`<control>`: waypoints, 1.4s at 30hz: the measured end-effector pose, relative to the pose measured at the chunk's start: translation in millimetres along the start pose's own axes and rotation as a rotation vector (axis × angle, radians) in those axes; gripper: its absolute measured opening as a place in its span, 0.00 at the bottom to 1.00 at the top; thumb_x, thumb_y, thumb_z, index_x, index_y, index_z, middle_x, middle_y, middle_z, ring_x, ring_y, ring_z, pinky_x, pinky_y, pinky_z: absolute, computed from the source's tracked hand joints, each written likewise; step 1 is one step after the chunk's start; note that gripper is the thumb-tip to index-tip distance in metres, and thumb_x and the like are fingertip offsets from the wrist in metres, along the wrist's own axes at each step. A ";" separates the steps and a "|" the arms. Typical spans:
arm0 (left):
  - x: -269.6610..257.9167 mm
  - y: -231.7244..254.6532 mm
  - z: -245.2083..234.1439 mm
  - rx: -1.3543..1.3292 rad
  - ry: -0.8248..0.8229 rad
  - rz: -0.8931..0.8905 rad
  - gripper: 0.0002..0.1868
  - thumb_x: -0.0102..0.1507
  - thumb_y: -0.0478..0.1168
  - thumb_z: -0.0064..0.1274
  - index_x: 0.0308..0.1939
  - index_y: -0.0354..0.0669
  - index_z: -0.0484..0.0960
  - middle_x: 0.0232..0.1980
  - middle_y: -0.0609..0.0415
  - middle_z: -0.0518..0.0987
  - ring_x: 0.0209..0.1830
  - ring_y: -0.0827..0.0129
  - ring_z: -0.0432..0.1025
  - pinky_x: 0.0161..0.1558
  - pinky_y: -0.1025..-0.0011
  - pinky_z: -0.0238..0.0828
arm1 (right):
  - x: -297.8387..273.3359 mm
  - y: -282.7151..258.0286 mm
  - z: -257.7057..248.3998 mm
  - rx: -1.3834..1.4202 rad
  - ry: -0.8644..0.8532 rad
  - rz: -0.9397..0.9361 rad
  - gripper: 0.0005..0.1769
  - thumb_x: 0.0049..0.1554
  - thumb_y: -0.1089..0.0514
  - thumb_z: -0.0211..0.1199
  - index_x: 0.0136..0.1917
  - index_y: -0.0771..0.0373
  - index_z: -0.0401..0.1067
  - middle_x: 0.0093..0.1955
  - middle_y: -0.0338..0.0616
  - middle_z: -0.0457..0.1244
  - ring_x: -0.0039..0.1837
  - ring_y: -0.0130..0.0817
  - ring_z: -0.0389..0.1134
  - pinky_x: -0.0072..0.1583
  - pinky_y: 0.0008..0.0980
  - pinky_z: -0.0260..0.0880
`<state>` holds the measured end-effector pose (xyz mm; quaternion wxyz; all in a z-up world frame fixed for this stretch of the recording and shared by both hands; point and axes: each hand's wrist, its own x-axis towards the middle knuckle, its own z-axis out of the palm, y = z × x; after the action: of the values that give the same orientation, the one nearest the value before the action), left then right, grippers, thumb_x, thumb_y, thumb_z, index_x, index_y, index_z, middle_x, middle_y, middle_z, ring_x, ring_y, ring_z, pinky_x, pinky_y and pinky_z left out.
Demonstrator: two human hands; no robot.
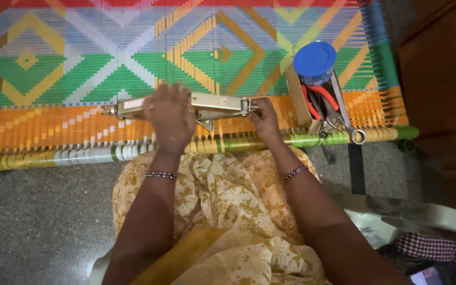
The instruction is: The person assembles a mechanical jack by hand, inserting a bolt and tightening it with a wrench. They also handle a small blue-lidded container and organize tools in a cardboard box.
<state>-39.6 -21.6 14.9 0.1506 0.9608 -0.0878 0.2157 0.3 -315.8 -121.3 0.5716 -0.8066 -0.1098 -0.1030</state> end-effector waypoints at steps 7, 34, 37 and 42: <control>4.2 52.9 2.3 0.238 -0.124 0.276 0.41 0.56 0.58 0.50 0.72 0.50 0.66 0.73 0.49 0.64 0.76 0.58 0.51 0.69 0.47 0.44 | 3.4 -28.7 1.9 0.017 0.013 0.018 0.19 0.51 0.75 0.63 0.55 0.65 0.67 0.55 0.46 0.59 0.55 0.38 0.68 0.54 0.33 0.74; 5.2 40.4 30.8 0.127 -0.172 0.123 0.32 0.65 0.57 0.56 0.64 0.38 0.72 0.56 0.50 0.71 0.63 0.58 0.61 0.60 0.62 0.53 | 2.8 -8.8 4.7 0.512 -0.021 0.686 0.21 0.63 0.65 0.50 0.69 0.64 0.66 0.53 0.47 0.69 0.46 0.34 0.73 0.47 0.34 0.76; 4.6 39.5 34.0 0.164 -0.139 0.114 0.31 0.63 0.55 0.56 0.62 0.38 0.73 0.56 0.50 0.70 0.64 0.59 0.61 0.58 0.63 0.52 | 4.2 -8.9 4.1 0.526 -0.011 0.685 0.24 0.60 0.67 0.47 0.69 0.63 0.65 0.52 0.47 0.68 0.45 0.35 0.73 0.47 0.35 0.78; 8.8 32.0 35.4 0.070 -0.123 0.069 0.33 0.60 0.56 0.57 0.62 0.39 0.73 0.57 0.48 0.71 0.62 0.58 0.61 0.57 0.60 0.51 | 2.3 -17.2 3.8 0.432 -0.087 0.459 0.22 0.64 0.64 0.49 0.71 0.61 0.63 0.53 0.43 0.67 0.47 0.32 0.72 0.48 0.30 0.73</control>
<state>-25.5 -64.1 -3.7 0.1035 0.9733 -0.1225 0.1645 -2.4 -306.5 -106.4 0.7328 -0.6739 0.0315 0.0889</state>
